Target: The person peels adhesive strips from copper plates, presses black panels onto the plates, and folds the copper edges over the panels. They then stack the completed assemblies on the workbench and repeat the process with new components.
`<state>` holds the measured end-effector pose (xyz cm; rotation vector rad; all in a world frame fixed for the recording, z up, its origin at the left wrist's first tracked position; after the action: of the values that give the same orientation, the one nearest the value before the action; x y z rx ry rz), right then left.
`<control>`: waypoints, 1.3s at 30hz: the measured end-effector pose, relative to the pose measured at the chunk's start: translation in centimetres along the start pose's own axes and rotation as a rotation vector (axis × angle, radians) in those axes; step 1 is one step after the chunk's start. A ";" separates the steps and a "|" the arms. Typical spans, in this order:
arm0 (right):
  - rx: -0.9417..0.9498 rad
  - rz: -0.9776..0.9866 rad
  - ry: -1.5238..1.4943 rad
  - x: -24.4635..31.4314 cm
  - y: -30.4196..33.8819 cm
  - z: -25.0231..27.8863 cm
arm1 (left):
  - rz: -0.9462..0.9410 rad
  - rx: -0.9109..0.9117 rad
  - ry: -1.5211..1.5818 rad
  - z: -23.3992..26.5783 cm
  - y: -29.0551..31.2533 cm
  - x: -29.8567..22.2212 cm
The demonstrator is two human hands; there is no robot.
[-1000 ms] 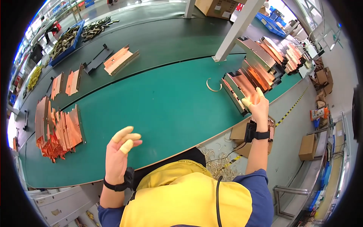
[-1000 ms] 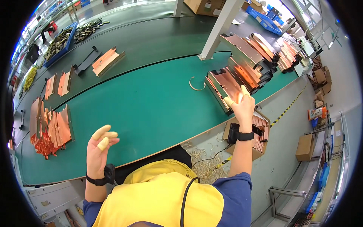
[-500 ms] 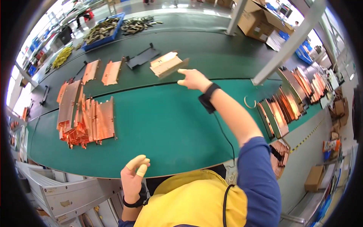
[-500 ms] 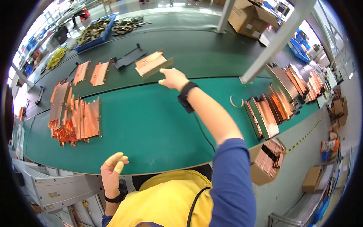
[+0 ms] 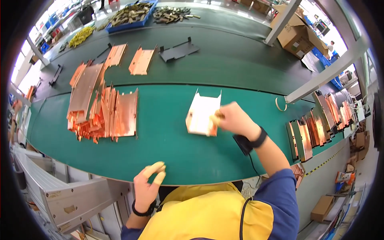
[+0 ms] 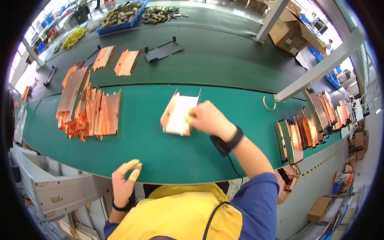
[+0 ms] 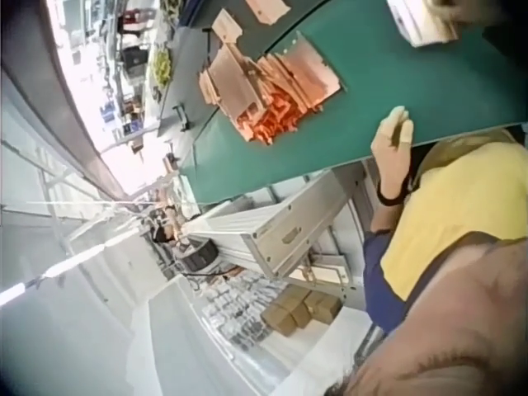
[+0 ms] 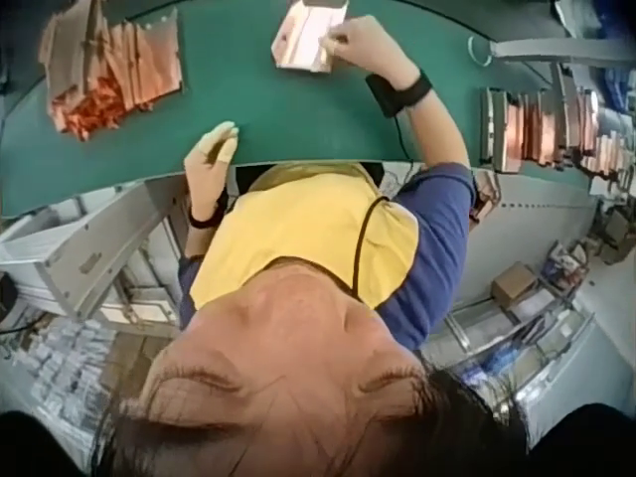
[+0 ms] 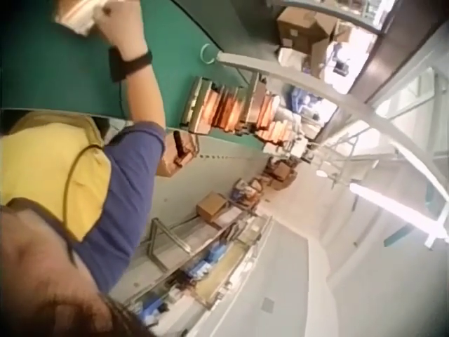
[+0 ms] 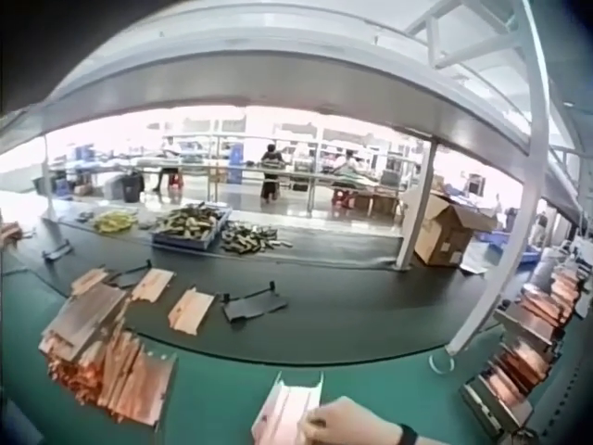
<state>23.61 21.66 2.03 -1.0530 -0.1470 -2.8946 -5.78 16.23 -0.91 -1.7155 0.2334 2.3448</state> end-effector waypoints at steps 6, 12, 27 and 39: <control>0.328 0.248 0.032 1.5 7.4 -3.9 | -0.609 0.122 -0.274 -6.2 1.0 -5.9; 0.230 0.329 0.276 1.2 7.7 -6.7 | -1.059 0.287 -0.549 -13.3 6.8 -5.1; -0.582 0.003 -0.005 0.3 10.6 1.0 | -0.959 0.053 -0.458 -13.7 8.5 -1.0; -0.455 -0.464 -0.744 -8.2 16.6 -8.9 | -0.993 0.083 -0.463 -14.9 7.9 -0.7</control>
<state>25.68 4.32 -8.86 -2.4282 0.2939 -2.7746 5.94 4.69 -4.83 -0.8552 -0.4846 1.8122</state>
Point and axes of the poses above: each hand's wrist, its own y-axis away from the middle knuckle, its own z-axis out of the back of the hand, x = y × z, the point moved 10 cm from there along -y, towards the middle knuckle
